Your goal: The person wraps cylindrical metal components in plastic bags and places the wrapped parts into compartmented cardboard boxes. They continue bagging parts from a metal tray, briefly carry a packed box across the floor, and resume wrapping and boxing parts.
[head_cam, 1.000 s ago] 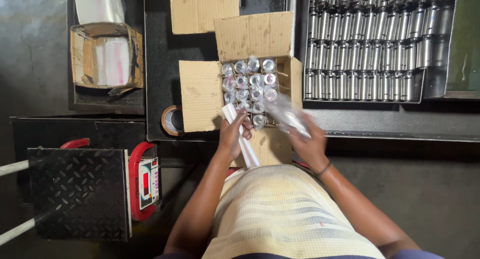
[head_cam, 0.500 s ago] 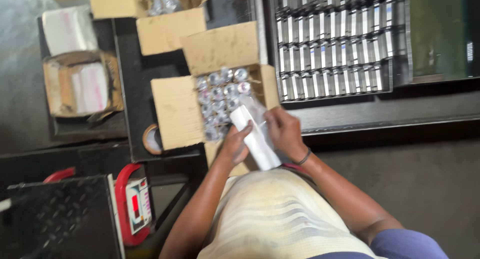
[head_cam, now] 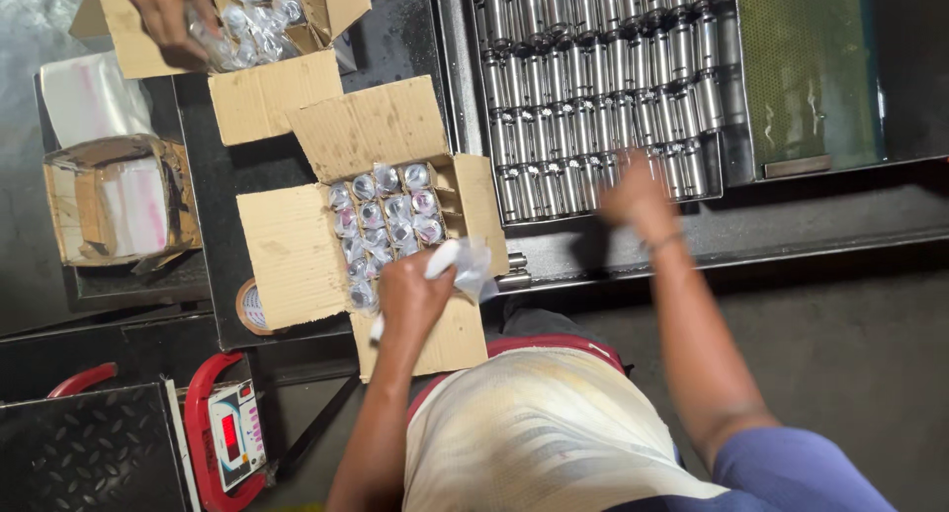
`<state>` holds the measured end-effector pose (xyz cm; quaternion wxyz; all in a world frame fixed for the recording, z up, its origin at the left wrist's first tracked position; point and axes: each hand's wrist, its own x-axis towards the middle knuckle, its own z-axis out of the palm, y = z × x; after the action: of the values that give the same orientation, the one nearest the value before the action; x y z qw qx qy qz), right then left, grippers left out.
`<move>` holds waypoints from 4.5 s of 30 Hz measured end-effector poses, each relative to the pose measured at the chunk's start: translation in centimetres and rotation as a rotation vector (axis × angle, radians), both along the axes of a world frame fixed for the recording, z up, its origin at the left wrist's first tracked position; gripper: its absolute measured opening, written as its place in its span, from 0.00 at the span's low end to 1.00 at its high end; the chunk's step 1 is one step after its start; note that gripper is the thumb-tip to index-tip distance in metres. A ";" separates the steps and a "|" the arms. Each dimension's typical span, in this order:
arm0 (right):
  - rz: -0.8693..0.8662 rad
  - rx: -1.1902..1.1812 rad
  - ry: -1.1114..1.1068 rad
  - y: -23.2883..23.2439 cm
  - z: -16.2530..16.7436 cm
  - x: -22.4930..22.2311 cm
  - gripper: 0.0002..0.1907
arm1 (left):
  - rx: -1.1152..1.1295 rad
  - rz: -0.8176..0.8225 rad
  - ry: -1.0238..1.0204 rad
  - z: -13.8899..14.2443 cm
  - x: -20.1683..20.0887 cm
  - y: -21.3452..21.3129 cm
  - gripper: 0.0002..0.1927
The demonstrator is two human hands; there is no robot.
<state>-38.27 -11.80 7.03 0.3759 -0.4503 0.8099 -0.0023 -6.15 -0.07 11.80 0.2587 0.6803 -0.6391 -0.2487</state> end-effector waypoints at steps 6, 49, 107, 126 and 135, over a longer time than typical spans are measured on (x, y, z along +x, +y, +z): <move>-0.053 -0.568 0.452 -7.4 -6.5 -11.1 0.32 | 0.031 0.093 0.257 2.9 0.1 1.8 0.13; 0.242 -0.296 -0.401 4.3 -5.7 11.3 0.27 | 0.498 0.200 1.396 -8.0 1.3 1.4 0.16; 0.313 -0.605 -0.822 9.4 -1.1 10.8 0.18 | 0.433 0.078 0.712 -5.2 -2.9 0.3 0.13; 1.165 -0.315 -0.021 0.8 -3.2 10.5 0.19 | 0.425 0.540 1.184 -10.3 1.4 1.6 0.10; 1.295 -0.199 -0.113 -2.8 -5.1 8.8 0.14 | 0.357 0.592 1.324 -11.9 2.8 1.2 0.12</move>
<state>-29.42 -14.60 1.97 0.2997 -0.8786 0.3500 0.1259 -3.30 1.17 -0.13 0.5312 0.5636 -0.0895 -0.6263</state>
